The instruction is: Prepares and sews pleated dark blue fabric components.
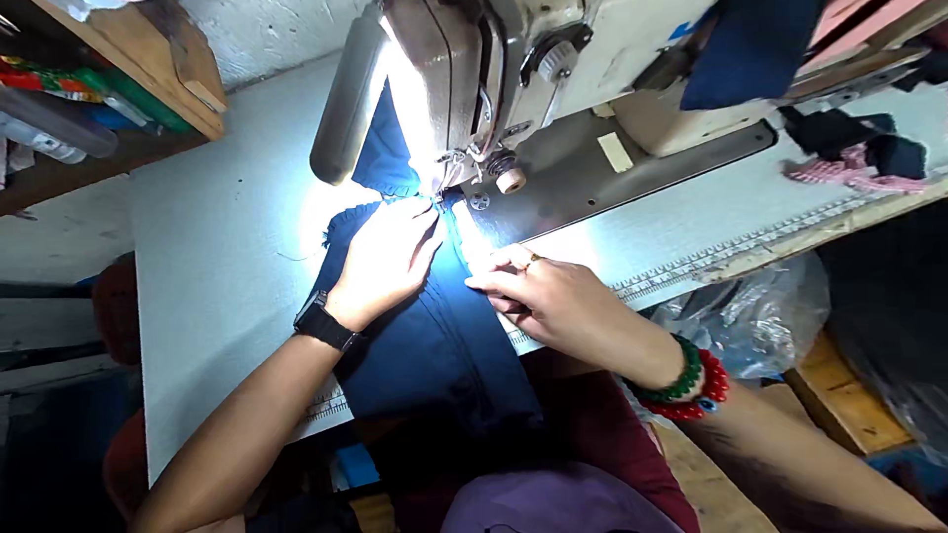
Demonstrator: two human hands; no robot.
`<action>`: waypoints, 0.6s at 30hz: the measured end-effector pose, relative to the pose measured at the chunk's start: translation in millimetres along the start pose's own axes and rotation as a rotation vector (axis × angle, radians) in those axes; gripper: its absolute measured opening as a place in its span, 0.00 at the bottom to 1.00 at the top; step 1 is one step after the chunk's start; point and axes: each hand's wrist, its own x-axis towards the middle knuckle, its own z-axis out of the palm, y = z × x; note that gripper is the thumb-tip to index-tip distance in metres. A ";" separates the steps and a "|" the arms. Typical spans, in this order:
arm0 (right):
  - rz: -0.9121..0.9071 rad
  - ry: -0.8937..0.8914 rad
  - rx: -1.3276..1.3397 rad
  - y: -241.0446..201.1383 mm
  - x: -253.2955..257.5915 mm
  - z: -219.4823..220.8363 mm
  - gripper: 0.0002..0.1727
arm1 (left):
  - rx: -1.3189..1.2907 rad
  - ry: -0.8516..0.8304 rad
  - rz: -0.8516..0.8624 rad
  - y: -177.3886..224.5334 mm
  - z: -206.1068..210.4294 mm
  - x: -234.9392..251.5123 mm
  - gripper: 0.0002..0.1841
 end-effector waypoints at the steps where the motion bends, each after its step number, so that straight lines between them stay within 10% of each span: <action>1: -0.021 0.008 0.002 0.6 -2.7 4.4 0.21 | -0.015 0.016 0.006 -0.4 0.1 0.0 0.21; 18: -0.187 0.029 -0.113 -9.7 1.7 8.8 0.13 | -0.015 -0.102 0.132 2.2 -5.3 -5.1 0.28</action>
